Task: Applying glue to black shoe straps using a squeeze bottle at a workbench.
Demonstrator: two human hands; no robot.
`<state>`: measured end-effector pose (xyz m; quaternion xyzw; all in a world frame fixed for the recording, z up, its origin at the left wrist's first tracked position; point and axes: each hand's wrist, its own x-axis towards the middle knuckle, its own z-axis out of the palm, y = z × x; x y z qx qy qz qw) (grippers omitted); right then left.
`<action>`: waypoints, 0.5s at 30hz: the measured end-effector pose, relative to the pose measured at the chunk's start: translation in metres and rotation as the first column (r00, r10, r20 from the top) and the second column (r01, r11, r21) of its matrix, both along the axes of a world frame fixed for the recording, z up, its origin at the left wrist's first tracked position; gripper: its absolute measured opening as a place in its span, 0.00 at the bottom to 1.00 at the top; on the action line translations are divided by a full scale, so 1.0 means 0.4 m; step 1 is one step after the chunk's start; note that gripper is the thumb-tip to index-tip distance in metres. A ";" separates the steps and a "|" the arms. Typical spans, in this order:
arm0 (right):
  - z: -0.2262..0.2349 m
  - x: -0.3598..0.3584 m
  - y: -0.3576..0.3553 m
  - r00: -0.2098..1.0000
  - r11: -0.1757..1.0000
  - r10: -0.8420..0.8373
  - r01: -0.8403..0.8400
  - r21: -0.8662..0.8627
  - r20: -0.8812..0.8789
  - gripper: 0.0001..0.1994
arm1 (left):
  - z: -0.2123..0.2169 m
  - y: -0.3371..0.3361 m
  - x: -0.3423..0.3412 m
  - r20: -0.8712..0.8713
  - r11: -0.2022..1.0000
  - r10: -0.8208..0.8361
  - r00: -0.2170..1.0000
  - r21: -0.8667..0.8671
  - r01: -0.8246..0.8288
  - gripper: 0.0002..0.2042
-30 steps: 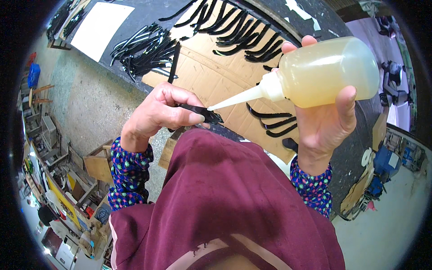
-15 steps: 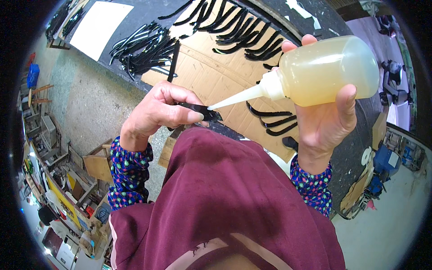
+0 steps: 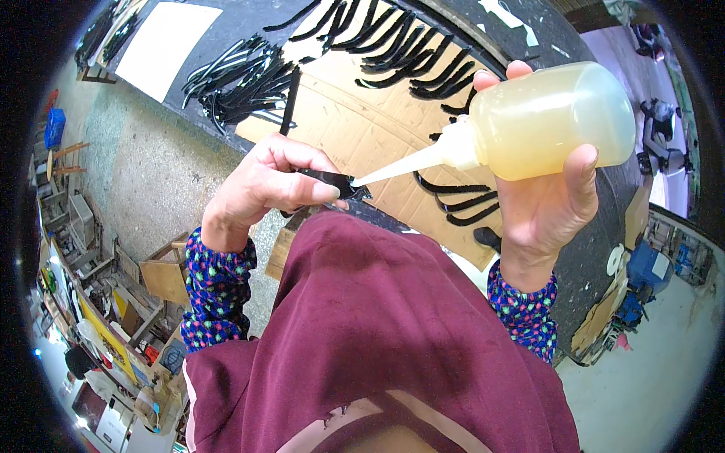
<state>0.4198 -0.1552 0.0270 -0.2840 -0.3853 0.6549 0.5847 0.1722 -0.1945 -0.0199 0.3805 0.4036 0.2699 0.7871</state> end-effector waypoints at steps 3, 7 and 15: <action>0.002 0.002 -0.003 1.000 1.000 -0.002 0.002 -0.009 -0.004 0.35 | -0.002 0.000 0.001 0.022 1.000 0.002 1.000 -0.008 -0.002 0.05; 0.000 0.004 -0.002 1.000 1.000 -0.014 0.014 -0.012 0.002 0.35 | -0.002 0.001 0.001 0.026 1.000 -0.001 1.000 -0.005 0.001 0.05; -0.005 0.017 -0.006 0.999 1.000 0.011 -0.012 -0.024 -0.043 0.36 | -0.003 0.003 0.006 0.013 1.000 0.011 1.000 0.013 -0.012 0.05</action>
